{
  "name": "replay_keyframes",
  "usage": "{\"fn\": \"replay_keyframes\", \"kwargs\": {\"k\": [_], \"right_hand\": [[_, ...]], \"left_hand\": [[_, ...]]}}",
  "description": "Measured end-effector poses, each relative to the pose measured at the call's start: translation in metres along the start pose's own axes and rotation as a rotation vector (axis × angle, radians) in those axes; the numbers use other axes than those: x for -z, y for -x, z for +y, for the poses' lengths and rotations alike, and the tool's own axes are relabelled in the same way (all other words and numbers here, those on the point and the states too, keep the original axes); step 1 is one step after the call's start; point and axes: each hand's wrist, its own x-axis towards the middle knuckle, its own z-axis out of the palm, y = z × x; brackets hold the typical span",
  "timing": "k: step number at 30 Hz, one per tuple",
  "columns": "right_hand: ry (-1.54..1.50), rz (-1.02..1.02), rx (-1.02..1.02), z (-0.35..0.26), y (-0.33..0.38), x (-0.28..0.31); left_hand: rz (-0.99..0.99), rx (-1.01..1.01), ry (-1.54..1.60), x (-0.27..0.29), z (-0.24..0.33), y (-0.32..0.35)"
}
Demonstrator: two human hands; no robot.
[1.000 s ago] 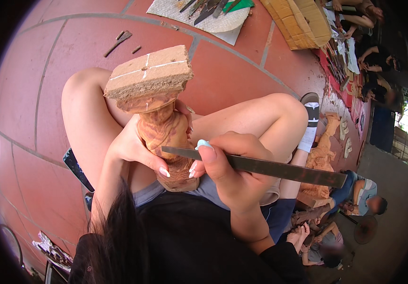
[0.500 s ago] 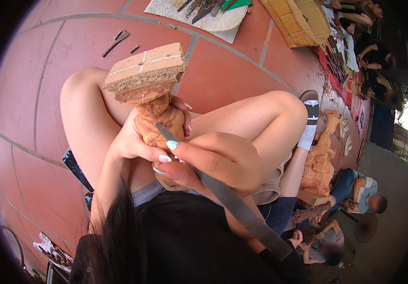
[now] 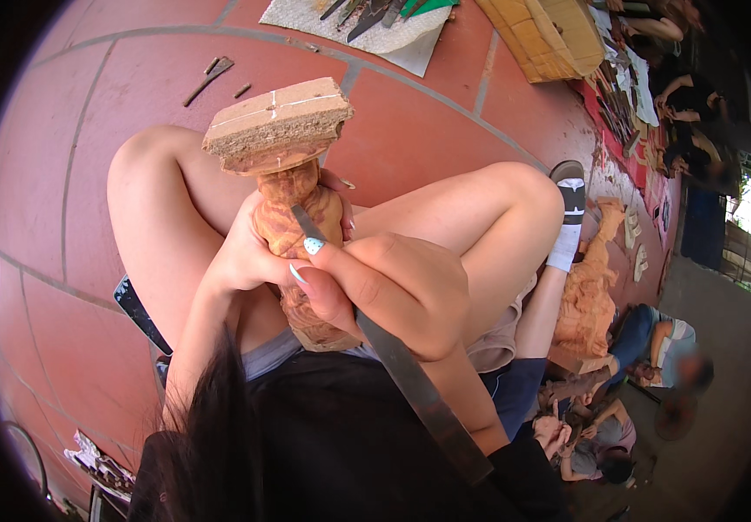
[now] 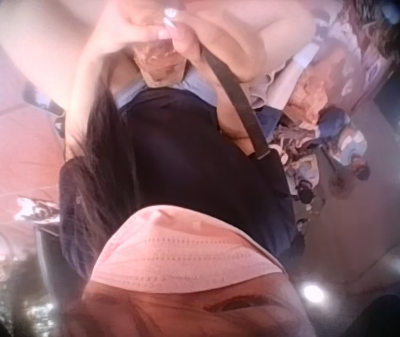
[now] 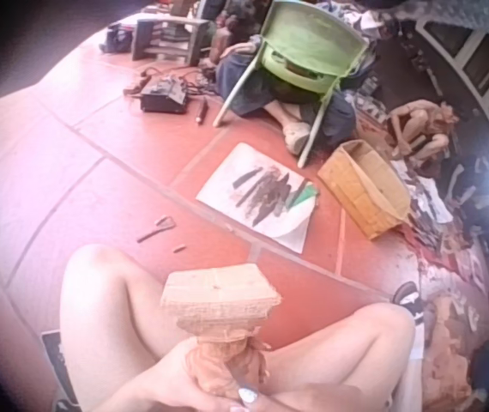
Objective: The person carves a wooden figurine using a chisel while sitting cross-legged on the floor. They hold the wood with one hand and use the chisel with the other to shape the piece, rotating it as needed.
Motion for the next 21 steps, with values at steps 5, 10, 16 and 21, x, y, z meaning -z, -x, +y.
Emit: {"fn": "replay_keyframes", "kwargs": {"k": [5, 10, 16, 21], "right_hand": [[0.055, 0.020, -0.048, 0.002, -0.002, 0.001], [0.046, -0.011, -0.079, 0.004, -0.007, 0.001], [-0.040, 0.010, -0.066, 0.005, -0.014, -0.002], [-0.342, 0.114, -0.303, -0.007, -0.010, 0.018]], "left_hand": [[0.100, 0.072, -0.019, -0.013, 0.007, -0.004], [0.097, 0.082, -0.060, -0.010, 0.009, -0.006], [0.010, -0.001, 0.023, 0.000, 0.007, -0.007], [-0.030, -0.072, 0.189, 0.003, 0.006, -0.007]]}}
